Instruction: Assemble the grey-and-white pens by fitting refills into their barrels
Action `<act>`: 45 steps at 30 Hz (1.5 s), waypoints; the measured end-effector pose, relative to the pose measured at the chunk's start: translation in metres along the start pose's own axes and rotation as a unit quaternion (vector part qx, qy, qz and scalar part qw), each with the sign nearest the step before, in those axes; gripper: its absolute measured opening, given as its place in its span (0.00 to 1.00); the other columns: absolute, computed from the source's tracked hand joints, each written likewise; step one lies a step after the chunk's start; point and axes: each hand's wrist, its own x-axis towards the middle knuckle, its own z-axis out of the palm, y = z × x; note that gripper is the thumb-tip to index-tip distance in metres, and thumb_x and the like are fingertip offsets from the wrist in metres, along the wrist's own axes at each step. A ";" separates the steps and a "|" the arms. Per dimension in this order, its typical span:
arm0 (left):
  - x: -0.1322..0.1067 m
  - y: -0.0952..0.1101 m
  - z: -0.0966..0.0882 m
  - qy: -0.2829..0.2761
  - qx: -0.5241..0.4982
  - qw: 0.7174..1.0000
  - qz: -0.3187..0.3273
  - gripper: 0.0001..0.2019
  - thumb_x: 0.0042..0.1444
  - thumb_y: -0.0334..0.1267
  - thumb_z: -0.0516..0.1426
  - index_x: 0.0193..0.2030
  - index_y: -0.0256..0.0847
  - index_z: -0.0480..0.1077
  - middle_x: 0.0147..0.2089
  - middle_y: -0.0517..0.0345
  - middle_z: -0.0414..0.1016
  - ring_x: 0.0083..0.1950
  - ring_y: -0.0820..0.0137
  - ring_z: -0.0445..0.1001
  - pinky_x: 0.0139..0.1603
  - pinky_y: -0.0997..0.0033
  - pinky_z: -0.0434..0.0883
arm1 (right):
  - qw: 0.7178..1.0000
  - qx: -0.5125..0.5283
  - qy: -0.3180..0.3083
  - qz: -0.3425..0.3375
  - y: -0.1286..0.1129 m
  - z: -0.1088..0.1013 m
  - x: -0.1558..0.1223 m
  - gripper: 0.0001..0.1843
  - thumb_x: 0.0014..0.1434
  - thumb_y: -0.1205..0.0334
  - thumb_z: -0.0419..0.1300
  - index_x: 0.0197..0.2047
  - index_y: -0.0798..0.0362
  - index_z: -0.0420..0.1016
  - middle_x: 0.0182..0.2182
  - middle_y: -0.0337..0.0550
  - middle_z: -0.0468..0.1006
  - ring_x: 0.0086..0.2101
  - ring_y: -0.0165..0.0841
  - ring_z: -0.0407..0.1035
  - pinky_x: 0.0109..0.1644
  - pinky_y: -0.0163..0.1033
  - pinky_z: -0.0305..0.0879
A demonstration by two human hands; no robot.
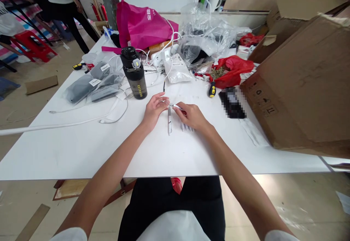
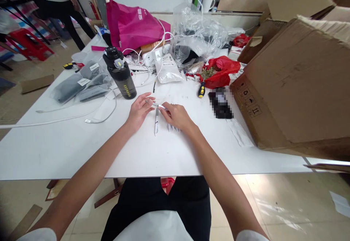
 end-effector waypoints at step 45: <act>0.000 0.005 0.003 0.073 0.008 0.997 -0.017 0.26 0.62 0.63 0.68 0.44 0.46 0.63 0.50 0.49 0.88 0.44 0.67 0.86 0.39 0.73 0.73 | 0.999 -0.042 0.014 -0.006 0.006 -0.008 0.003 0.19 0.82 0.53 0.47 0.57 0.47 0.78 0.44 0.45 0.85 0.35 0.36 0.74 0.34 0.39 0.50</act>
